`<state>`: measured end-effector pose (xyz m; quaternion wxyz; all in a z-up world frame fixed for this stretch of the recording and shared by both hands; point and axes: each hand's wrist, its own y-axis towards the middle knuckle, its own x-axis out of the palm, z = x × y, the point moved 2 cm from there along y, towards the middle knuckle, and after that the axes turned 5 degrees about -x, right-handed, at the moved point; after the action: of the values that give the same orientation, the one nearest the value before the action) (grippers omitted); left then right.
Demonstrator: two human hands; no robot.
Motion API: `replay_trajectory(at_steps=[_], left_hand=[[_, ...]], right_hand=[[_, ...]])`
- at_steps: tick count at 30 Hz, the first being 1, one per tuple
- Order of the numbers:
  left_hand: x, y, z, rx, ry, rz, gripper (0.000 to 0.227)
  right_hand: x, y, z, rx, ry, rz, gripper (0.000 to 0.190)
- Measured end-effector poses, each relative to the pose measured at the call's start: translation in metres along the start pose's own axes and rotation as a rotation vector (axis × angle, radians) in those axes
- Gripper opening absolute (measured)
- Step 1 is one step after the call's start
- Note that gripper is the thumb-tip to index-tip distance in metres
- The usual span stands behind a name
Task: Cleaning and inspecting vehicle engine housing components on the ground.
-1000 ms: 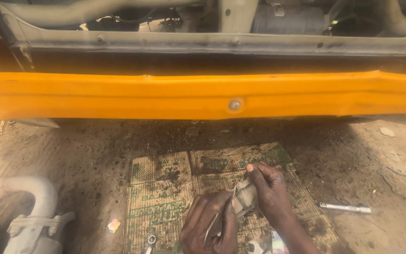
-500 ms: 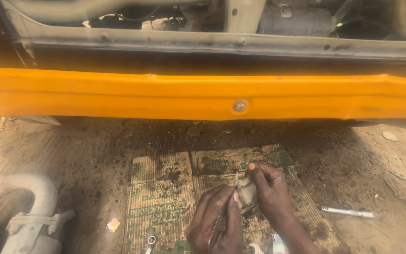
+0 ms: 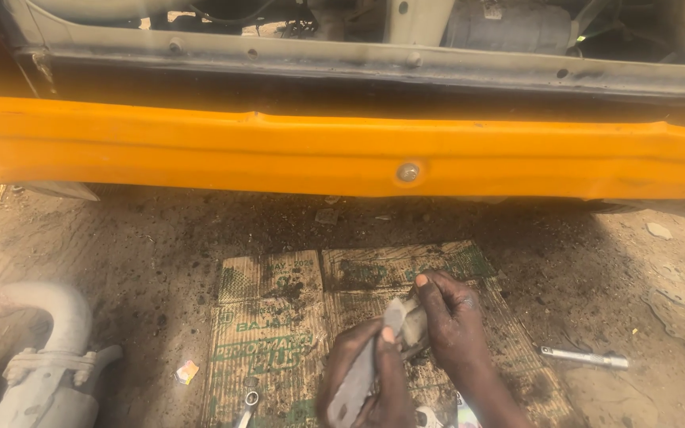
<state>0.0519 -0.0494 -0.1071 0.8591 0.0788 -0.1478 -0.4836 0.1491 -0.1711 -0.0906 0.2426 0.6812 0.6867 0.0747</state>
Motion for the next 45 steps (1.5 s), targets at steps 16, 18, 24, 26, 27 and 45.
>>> replay_trajectory(at_steps=[16,18,24,26,27,45], left_hand=[[0.009,0.018,0.06,-0.634,-0.301,0.296,0.021],[0.011,0.016,0.06,-0.724,-0.406,0.352,0.023],[0.01,0.011,0.031,-0.527,-0.513,0.37,0.021],[0.008,0.014,0.043,-0.394,-0.275,0.313,0.014],[0.008,0.015,0.045,-0.39,-0.275,0.312,0.014],[-0.007,-0.004,0.037,0.036,0.32,0.095,0.024]], right_hand=[[-0.006,-0.002,0.0,0.096,-0.021,0.043,0.042],[-0.011,-0.003,0.002,0.037,-0.015,0.042,0.042],[-0.008,-0.008,-0.003,-0.023,-0.064,0.039,0.042],[-0.002,-0.006,-0.008,0.037,-0.084,0.054,0.041],[-0.002,-0.006,-0.007,0.033,-0.082,0.056,0.041],[0.013,-0.046,-0.061,-0.128,-0.385,-0.025,0.048]])
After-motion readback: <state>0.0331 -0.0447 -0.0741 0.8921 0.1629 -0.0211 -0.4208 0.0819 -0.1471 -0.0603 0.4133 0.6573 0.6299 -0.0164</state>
